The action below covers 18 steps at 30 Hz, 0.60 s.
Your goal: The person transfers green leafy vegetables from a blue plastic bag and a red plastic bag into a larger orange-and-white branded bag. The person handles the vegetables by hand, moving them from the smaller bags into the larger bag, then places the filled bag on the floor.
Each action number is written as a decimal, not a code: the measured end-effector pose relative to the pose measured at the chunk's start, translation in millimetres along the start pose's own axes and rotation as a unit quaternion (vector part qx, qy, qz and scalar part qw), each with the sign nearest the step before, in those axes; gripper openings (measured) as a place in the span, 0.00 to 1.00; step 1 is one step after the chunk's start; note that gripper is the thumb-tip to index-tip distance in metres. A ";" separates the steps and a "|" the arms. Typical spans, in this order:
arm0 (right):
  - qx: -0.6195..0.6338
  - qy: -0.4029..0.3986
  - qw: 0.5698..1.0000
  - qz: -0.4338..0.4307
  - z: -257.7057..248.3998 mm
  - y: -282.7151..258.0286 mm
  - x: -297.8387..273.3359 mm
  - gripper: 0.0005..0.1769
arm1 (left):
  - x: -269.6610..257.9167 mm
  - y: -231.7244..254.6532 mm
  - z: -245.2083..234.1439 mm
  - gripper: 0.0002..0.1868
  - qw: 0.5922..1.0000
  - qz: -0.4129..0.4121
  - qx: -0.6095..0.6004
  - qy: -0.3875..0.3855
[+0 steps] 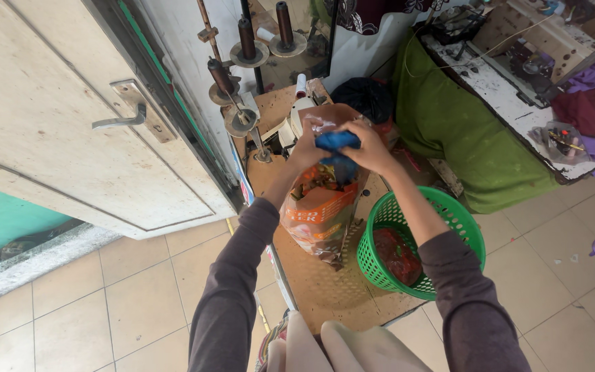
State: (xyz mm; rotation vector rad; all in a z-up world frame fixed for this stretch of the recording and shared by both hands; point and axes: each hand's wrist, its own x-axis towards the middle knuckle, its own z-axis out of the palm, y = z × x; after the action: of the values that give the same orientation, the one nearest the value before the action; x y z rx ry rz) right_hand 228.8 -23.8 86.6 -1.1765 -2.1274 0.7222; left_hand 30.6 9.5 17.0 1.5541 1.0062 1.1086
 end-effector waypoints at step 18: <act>-0.444 -0.258 0.847 0.134 87.4 98.4 -24.9 0.29 | -101.2 -19.7 -14.6 0.16 0.874 -0.051 0.476 0.085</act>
State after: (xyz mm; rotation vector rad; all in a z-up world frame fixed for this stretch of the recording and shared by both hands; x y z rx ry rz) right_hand 230.6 -15.2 -47.1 -1.9522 -2.9248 0.1030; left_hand -10.8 -79.0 -19.0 2.1309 1.9155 0.6812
